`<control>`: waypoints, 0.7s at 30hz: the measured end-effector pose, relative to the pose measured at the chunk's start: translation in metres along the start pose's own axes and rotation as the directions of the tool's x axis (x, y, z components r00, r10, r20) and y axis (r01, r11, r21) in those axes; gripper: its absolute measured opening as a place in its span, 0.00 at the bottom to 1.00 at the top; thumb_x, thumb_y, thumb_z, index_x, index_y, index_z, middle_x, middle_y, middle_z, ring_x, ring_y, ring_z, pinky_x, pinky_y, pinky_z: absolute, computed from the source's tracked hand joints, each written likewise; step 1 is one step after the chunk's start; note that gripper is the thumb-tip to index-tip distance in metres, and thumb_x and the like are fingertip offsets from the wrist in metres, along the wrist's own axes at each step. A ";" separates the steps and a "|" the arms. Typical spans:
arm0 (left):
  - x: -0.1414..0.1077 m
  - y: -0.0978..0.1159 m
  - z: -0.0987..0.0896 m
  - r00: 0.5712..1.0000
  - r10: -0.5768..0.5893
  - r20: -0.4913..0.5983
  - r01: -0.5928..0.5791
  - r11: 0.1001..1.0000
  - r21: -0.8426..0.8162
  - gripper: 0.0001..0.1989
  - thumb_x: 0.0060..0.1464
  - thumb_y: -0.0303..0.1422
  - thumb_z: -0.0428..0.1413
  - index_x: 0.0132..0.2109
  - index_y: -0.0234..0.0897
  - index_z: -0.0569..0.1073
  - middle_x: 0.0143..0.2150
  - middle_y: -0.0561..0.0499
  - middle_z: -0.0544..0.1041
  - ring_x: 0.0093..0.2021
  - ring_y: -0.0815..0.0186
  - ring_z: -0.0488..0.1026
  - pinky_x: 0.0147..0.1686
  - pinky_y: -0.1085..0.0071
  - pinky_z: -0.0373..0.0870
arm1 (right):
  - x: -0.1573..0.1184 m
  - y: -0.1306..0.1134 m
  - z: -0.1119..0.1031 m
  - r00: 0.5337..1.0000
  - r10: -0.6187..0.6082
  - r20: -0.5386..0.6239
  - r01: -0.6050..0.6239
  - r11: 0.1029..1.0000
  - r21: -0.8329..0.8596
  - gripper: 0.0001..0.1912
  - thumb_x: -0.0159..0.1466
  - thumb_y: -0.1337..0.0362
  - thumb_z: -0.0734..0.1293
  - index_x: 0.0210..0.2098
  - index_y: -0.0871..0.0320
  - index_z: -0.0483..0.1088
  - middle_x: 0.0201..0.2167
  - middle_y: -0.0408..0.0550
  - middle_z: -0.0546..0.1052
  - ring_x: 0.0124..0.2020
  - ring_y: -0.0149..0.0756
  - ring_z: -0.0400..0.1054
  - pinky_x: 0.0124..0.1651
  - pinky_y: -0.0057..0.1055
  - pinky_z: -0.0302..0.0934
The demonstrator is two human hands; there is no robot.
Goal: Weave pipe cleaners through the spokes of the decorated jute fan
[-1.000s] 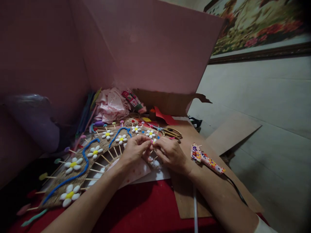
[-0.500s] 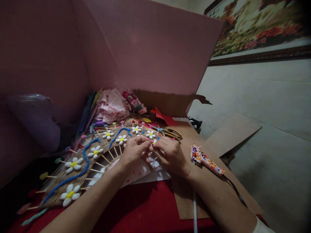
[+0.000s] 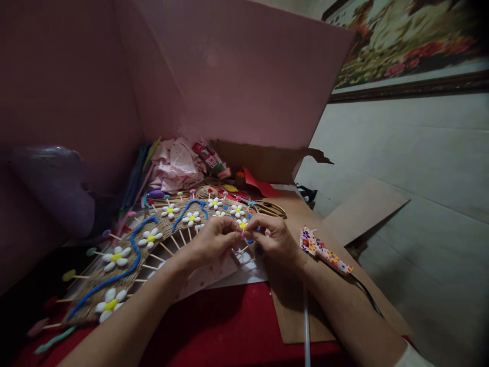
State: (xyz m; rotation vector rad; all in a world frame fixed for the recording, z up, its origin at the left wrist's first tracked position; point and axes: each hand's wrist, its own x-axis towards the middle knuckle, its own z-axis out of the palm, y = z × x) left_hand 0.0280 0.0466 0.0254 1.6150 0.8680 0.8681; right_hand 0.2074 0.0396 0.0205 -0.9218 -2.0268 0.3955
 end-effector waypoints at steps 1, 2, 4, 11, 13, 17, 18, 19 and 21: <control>0.000 -0.001 0.000 0.999 -0.033 0.027 0.035 0.998 -0.059 0.08 0.46 0.35 0.58 0.27 0.34 0.71 0.16 0.55 0.70 0.10 0.76 0.58 0.10 0.80 0.52 | 0.000 0.001 0.001 0.999 0.046 0.010 -0.046 0.996 0.078 0.04 0.58 0.68 0.65 0.27 0.58 0.70 0.25 0.43 0.73 0.27 0.31 0.65 0.30 0.27 0.59; 0.000 -0.001 0.000 0.997 -0.056 0.050 0.061 0.992 -0.111 0.09 0.45 0.36 0.59 0.27 0.34 0.71 0.16 0.55 0.71 0.10 0.77 0.58 0.09 0.80 0.52 | 0.001 0.002 0.002 0.997 0.078 0.024 -0.081 0.986 0.143 0.04 0.58 0.67 0.66 0.27 0.58 0.70 0.24 0.43 0.73 0.26 0.30 0.65 0.29 0.26 0.58; 0.000 -0.003 0.001 0.995 -0.066 0.071 0.080 0.974 -0.210 0.12 0.43 0.38 0.61 0.26 0.33 0.70 0.16 0.55 0.71 0.09 0.77 0.58 0.09 0.81 0.53 | 0.000 0.004 0.005 0.992 0.119 0.036 -0.124 0.966 0.227 0.04 0.58 0.65 0.66 0.28 0.58 0.70 0.24 0.42 0.72 0.25 0.29 0.64 0.27 0.25 0.58; 0.002 0.000 0.007 0.994 -0.108 0.027 0.109 0.888 -0.448 0.20 0.32 0.41 0.67 0.28 0.31 0.71 0.19 0.51 0.74 0.16 0.70 0.69 0.15 0.75 0.67 | -0.005 0.000 0.014 0.977 0.179 -0.114 -0.162 0.976 0.148 0.05 0.61 0.65 0.63 0.29 0.58 0.68 0.24 0.43 0.72 0.26 0.31 0.65 0.29 0.26 0.58; 0.002 0.001 0.007 0.992 -0.123 0.016 0.117 0.881 -0.459 0.19 0.34 0.40 0.67 0.28 0.30 0.71 0.20 0.50 0.75 0.17 0.69 0.70 0.16 0.74 0.68 | -0.006 -0.002 0.015 0.974 0.156 -0.163 -0.142 0.986 0.092 0.05 0.61 0.65 0.63 0.29 0.58 0.68 0.24 0.43 0.72 0.26 0.31 0.65 0.30 0.27 0.58; -0.001 0.000 0.007 0.993 -0.111 0.043 0.118 0.867 -0.484 0.13 0.42 0.36 0.64 0.30 0.31 0.71 0.22 0.50 0.75 0.18 0.70 0.70 0.16 0.76 0.68 | -0.006 -0.004 0.015 0.976 0.097 -0.196 -0.097 0.995 0.010 0.05 0.62 0.66 0.62 0.30 0.57 0.68 0.25 0.43 0.72 0.27 0.33 0.65 0.31 0.29 0.57; -0.001 0.000 0.008 0.993 -0.106 0.048 0.116 0.865 -0.488 0.12 0.44 0.35 0.63 0.30 0.31 0.71 0.22 0.50 0.75 0.19 0.71 0.70 0.17 0.76 0.68 | -0.006 -0.004 0.015 0.977 0.089 -0.192 -0.090 0.996 0.001 0.05 0.62 0.66 0.62 0.31 0.57 0.68 0.25 0.44 0.72 0.28 0.33 0.65 0.32 0.29 0.57; -0.001 0.001 0.008 0.994 -0.101 0.052 0.113 0.863 -0.491 0.10 0.45 0.34 0.62 0.30 0.31 0.71 0.23 0.51 0.76 0.19 0.71 0.70 0.18 0.76 0.68 | -0.006 -0.004 0.014 0.979 0.083 -0.184 -0.085 0.996 -0.003 0.05 0.62 0.66 0.62 0.31 0.57 0.68 0.26 0.44 0.72 0.28 0.33 0.66 0.32 0.30 0.58; -0.002 0.002 0.010 0.994 -0.090 0.055 0.105 0.862 -0.496 0.08 0.47 0.33 0.60 0.30 0.31 0.71 0.23 0.52 0.76 0.20 0.72 0.69 0.19 0.77 0.69 | -0.007 -0.004 0.012 0.985 0.080 -0.156 -0.080 0.997 0.003 0.04 0.63 0.67 0.61 0.32 0.57 0.68 0.27 0.45 0.73 0.30 0.34 0.66 0.34 0.30 0.58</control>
